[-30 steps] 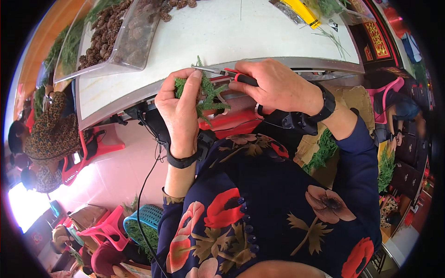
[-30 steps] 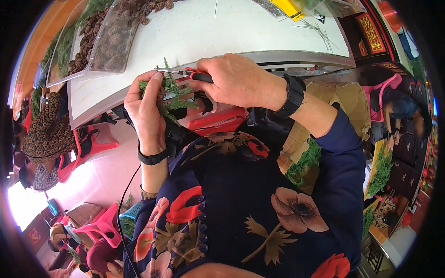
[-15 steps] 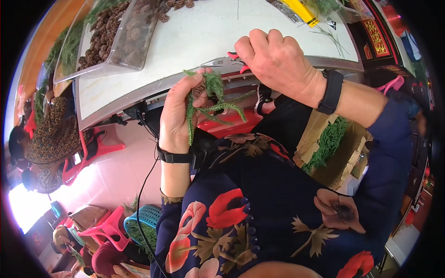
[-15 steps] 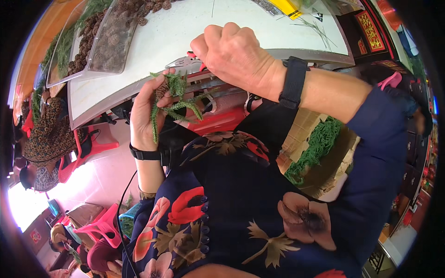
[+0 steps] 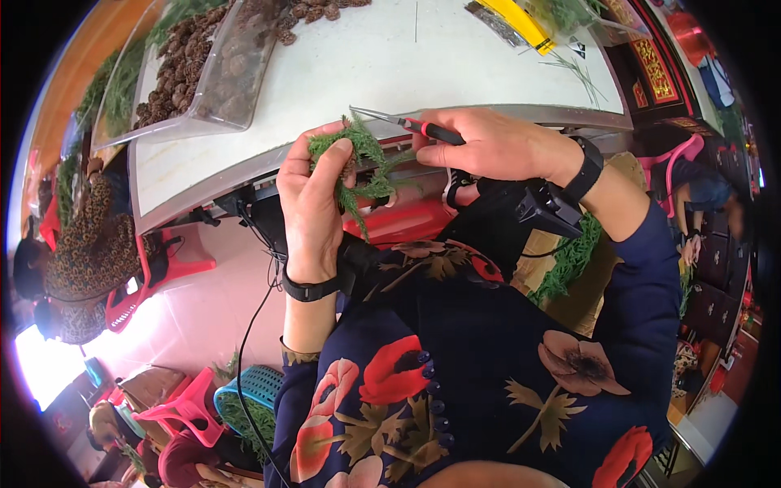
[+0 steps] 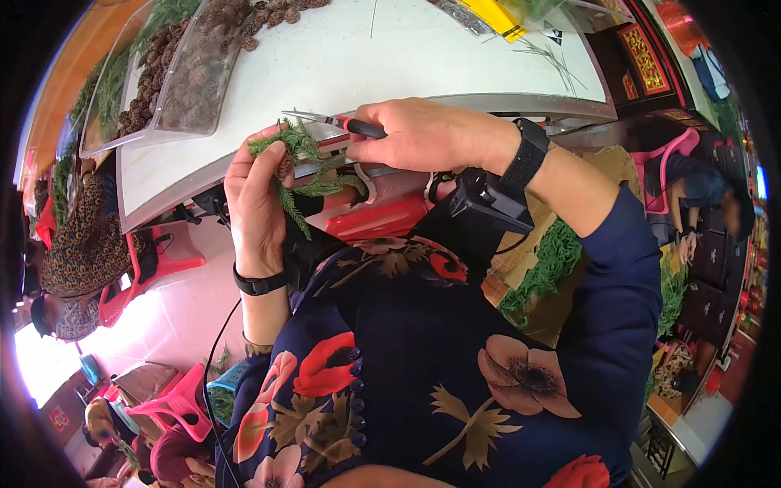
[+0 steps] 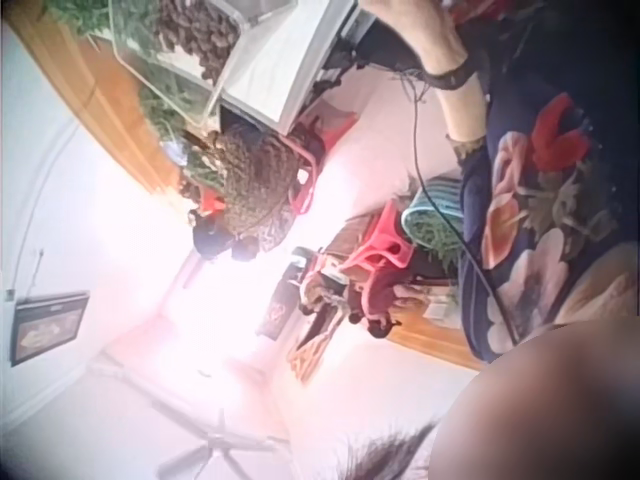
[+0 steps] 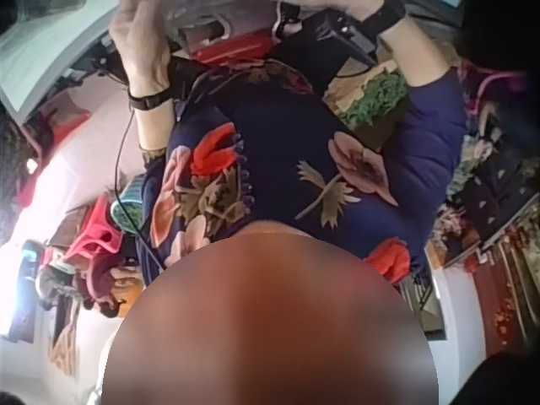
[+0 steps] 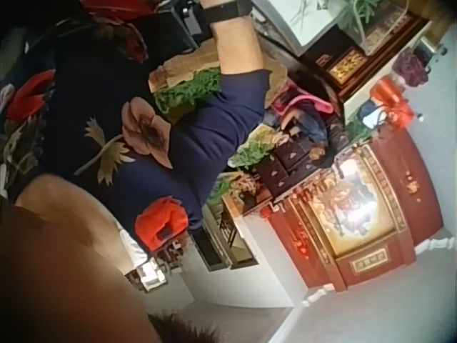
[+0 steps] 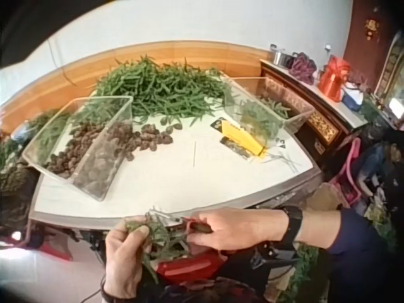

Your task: Assembling a small decorative wreath by attaching green sprigs using wire and pliers.

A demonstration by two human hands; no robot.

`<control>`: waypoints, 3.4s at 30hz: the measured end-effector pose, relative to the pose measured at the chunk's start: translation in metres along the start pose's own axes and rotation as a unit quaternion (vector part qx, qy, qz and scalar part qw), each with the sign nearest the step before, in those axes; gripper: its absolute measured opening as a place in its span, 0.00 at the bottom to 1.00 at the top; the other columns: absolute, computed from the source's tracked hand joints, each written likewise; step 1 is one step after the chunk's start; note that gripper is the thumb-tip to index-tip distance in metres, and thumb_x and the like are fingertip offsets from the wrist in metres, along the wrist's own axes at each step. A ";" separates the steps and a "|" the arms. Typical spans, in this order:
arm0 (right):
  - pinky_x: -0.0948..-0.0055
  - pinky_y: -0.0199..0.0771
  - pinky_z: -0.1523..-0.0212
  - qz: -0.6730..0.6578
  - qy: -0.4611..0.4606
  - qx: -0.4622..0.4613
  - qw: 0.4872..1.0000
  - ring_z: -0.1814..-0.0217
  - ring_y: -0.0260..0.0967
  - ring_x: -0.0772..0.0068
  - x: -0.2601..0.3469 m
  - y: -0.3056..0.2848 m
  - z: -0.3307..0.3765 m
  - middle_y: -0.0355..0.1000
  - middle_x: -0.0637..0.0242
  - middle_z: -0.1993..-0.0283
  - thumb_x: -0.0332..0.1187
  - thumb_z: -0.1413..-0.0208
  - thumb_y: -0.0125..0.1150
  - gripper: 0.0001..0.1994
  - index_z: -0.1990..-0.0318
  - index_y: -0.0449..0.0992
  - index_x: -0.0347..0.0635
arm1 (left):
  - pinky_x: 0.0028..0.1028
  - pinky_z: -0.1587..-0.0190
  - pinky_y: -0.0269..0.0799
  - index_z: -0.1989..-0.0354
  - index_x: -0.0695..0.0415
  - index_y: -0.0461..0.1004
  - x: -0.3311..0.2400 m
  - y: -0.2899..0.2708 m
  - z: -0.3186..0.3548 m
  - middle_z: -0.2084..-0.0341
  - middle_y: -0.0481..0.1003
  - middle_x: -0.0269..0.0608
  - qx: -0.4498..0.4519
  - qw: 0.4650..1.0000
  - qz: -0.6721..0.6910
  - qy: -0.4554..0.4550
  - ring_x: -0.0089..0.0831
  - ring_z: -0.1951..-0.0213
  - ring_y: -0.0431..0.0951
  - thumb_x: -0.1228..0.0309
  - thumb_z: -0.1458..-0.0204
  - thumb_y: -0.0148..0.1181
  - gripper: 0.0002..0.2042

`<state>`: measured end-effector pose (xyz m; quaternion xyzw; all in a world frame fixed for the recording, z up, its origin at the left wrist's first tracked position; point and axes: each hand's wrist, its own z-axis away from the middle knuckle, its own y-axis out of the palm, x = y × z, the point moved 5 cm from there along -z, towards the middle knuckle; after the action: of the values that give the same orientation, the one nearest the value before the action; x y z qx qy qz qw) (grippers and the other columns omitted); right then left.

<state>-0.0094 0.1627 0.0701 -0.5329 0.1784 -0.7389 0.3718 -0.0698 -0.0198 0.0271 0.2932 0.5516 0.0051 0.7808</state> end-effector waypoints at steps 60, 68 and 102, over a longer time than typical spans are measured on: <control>0.59 0.72 0.67 0.026 -0.006 -0.214 0.976 0.71 0.73 0.48 -0.036 -0.031 0.026 0.74 0.49 0.70 0.44 0.42 0.55 0.18 0.55 0.75 0.37 | 0.22 0.62 0.68 0.57 0.60 0.73 -0.009 -0.041 -0.016 0.68 0.75 0.32 -0.066 0.939 -0.287 0.179 0.20 0.65 0.73 0.67 0.41 0.57 0.10; 0.82 0.60 0.87 -0.174 0.135 -0.419 0.881 0.80 0.64 0.83 -0.087 -0.210 0.064 0.63 0.74 0.78 0.54 0.40 0.52 0.22 0.58 0.71 0.43 | 0.32 0.74 0.66 0.66 0.58 0.73 0.001 -0.035 -0.065 0.77 0.74 0.39 -0.120 0.764 -0.565 0.288 0.32 0.78 0.73 0.61 0.44 0.59 0.12; 0.59 0.70 0.64 0.237 -0.007 -0.548 0.802 0.61 0.71 0.52 -0.135 -0.032 0.003 0.71 0.60 0.65 0.37 0.50 0.64 0.14 0.57 0.70 0.45 | 0.47 0.71 0.66 0.77 0.57 0.70 0.006 -0.020 -0.077 0.76 0.74 0.47 -0.143 0.627 -0.678 0.356 0.52 0.73 0.74 0.59 0.45 0.53 0.15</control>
<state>0.0028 0.2835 0.0041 -0.5939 0.6719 -0.4034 0.1821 -0.1403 0.0005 -0.0036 -0.3037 0.8221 -0.3430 0.3381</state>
